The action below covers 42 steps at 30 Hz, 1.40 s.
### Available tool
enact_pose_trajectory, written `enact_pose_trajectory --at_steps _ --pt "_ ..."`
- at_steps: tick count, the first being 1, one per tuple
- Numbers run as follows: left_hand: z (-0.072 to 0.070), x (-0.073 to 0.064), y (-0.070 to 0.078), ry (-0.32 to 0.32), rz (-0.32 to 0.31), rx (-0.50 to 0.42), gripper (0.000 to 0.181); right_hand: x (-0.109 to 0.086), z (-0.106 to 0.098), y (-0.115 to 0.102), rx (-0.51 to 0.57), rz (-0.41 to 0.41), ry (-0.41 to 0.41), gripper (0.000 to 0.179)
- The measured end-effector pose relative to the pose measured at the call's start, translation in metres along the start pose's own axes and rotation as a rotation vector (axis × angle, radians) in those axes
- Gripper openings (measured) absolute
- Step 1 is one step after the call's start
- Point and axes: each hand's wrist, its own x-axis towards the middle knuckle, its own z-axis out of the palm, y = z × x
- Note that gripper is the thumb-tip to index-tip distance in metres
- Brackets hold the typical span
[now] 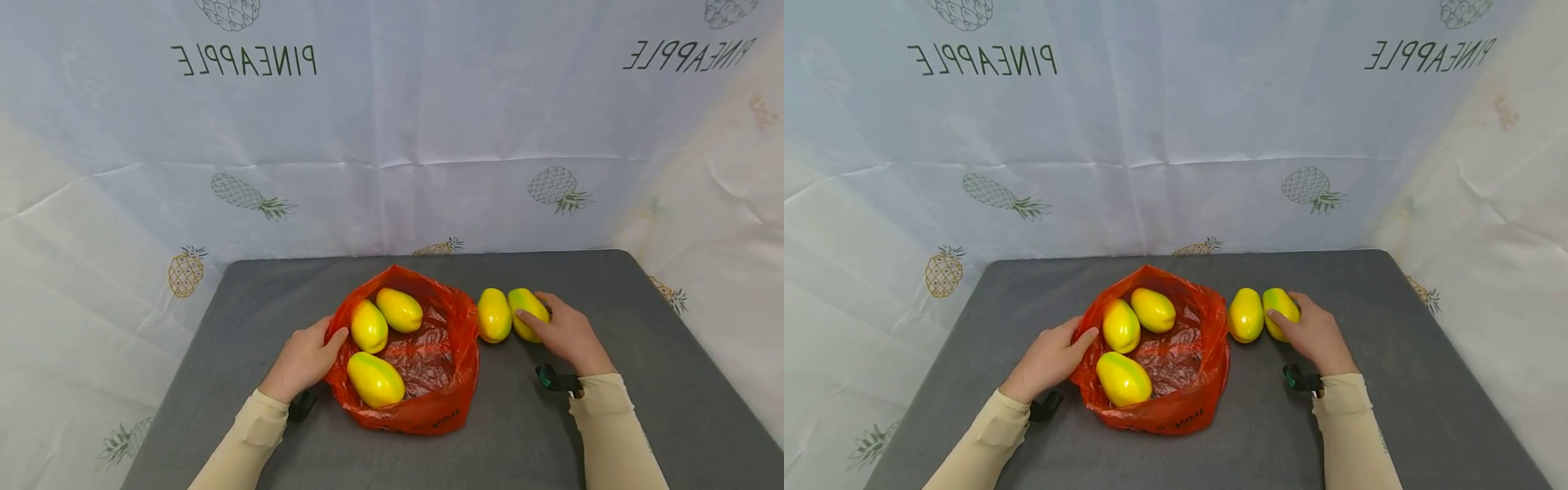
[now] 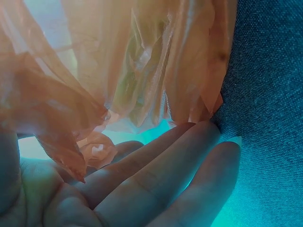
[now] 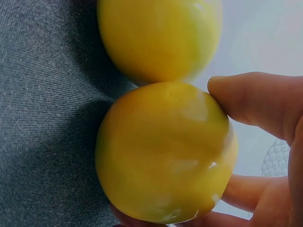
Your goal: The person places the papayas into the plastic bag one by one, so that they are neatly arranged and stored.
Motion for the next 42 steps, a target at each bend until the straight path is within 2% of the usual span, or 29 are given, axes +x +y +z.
enact_pose_trajectory --at_steps 24,42 --pt "0.001 0.001 -0.004 -0.001 0.004 0.019 0.046 -0.002 -0.009 0.009 0.001 -0.008 0.041 0.093" --pt "0.001 0.003 -0.003 -0.002 -0.001 0.032 0.046 -0.006 -0.017 0.009 0.005 -0.014 0.042 0.092"
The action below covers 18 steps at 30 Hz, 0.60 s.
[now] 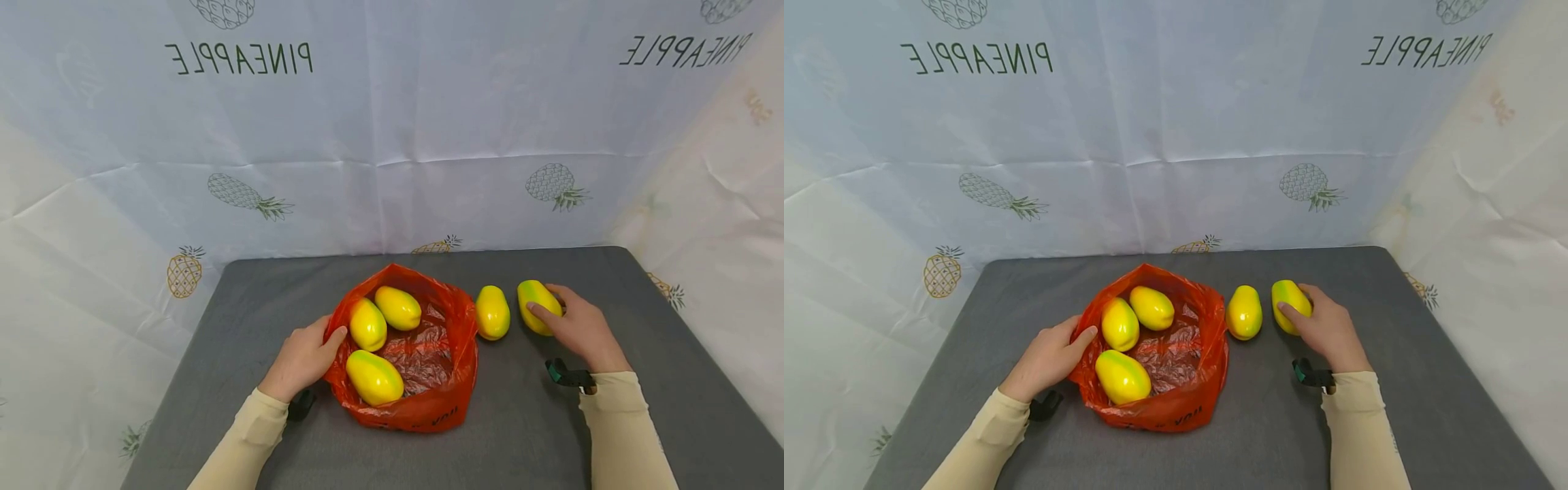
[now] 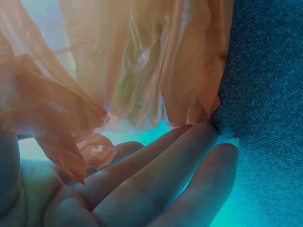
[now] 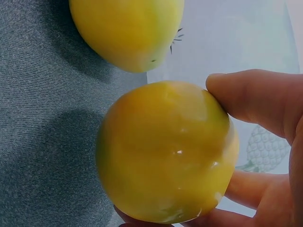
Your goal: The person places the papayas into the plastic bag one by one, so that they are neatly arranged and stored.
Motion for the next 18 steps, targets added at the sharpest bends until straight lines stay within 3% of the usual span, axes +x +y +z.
enact_pose_trajectory --at_steps 18 --pt "0.001 0.001 -0.002 0.012 0.015 -0.005 0.044 -0.008 -0.012 -0.012 -0.001 -0.020 0.035 0.093"
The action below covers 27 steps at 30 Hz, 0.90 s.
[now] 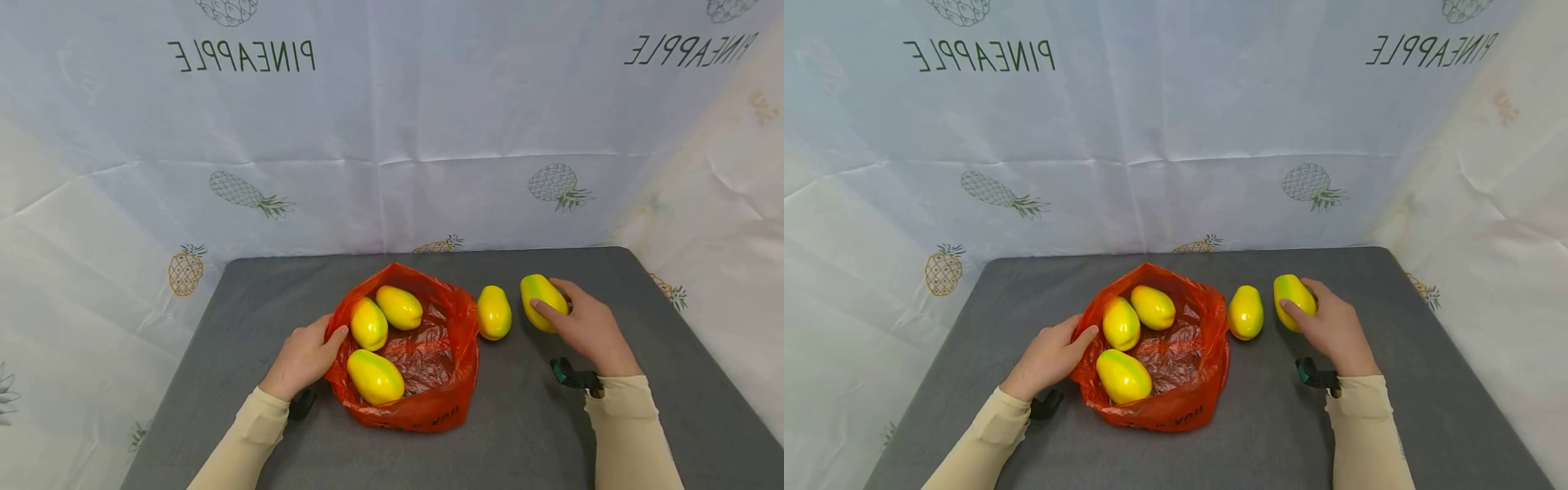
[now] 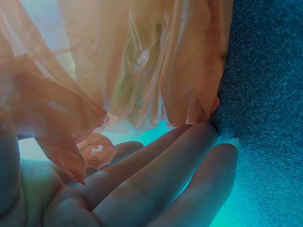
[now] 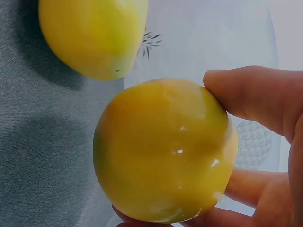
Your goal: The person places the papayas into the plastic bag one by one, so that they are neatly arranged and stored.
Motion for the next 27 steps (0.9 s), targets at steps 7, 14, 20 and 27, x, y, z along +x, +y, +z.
enact_pose_trajectory --at_steps 7,14,20,27 --pt "-0.002 0.000 0.001 0.009 0.010 0.007 0.042 -0.004 -0.004 -0.008 -0.006 -0.011 0.006 0.092" --pt "0.000 -0.001 0.004 0.000 0.010 -0.001 0.043 -0.010 -0.002 -0.015 -0.007 -0.041 -0.005 0.093" --pt "0.001 -0.001 0.005 -0.007 0.010 -0.020 0.043 -0.016 -0.004 -0.027 -0.033 -0.092 0.024 0.090" --pt "0.000 -0.003 0.003 -0.011 -0.005 -0.026 0.044 -0.021 -0.006 -0.063 -0.022 -0.195 0.021 0.084"
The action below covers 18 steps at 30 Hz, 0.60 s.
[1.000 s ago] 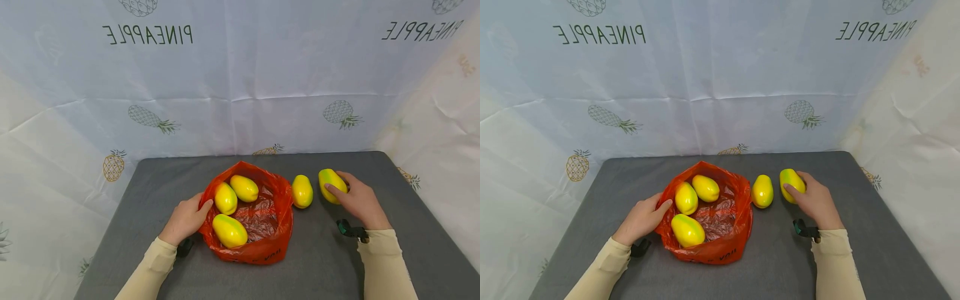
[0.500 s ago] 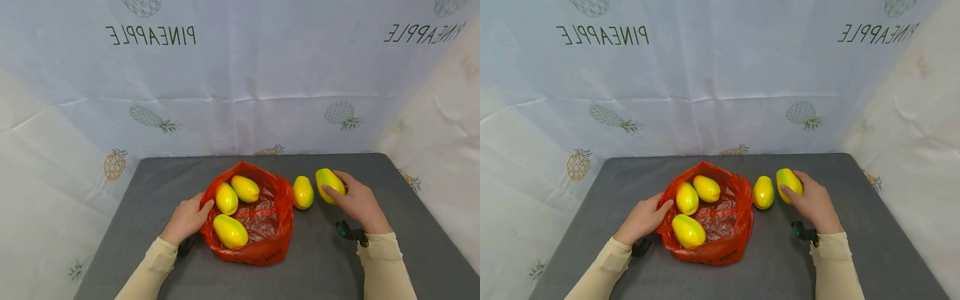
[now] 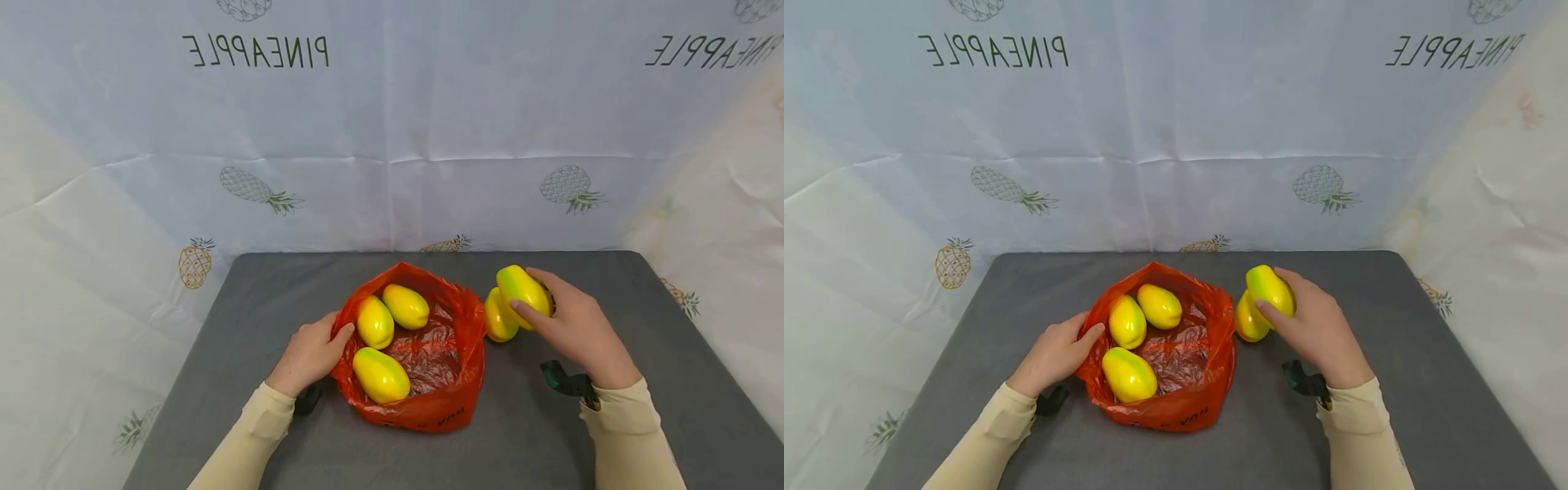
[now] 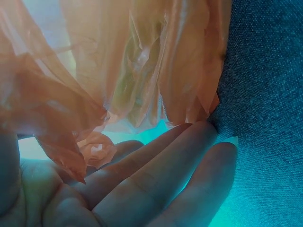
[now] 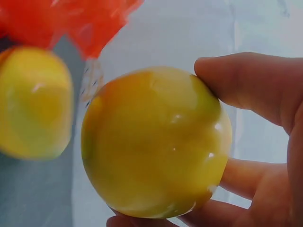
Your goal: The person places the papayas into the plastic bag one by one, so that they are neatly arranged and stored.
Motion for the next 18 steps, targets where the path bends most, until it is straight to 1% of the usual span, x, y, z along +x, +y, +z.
enact_pose_trajectory --at_steps 4,7,12,18 --pt "0.000 0.000 -0.001 0.001 0.000 0.003 0.044 0.004 -0.002 -0.025 0.009 -0.087 0.003 0.079" --pt "-0.001 0.000 -0.002 0.006 0.005 0.007 0.045 0.008 0.001 -0.042 0.008 -0.148 0.000 0.075" --pt "-0.001 0.000 -0.003 0.010 0.009 0.009 0.045 0.014 0.014 -0.068 0.011 -0.232 -0.033 0.070" --pt "-0.001 -0.001 -0.004 0.003 0.015 0.003 0.044 0.011 0.034 -0.090 0.000 -0.313 -0.081 0.070"
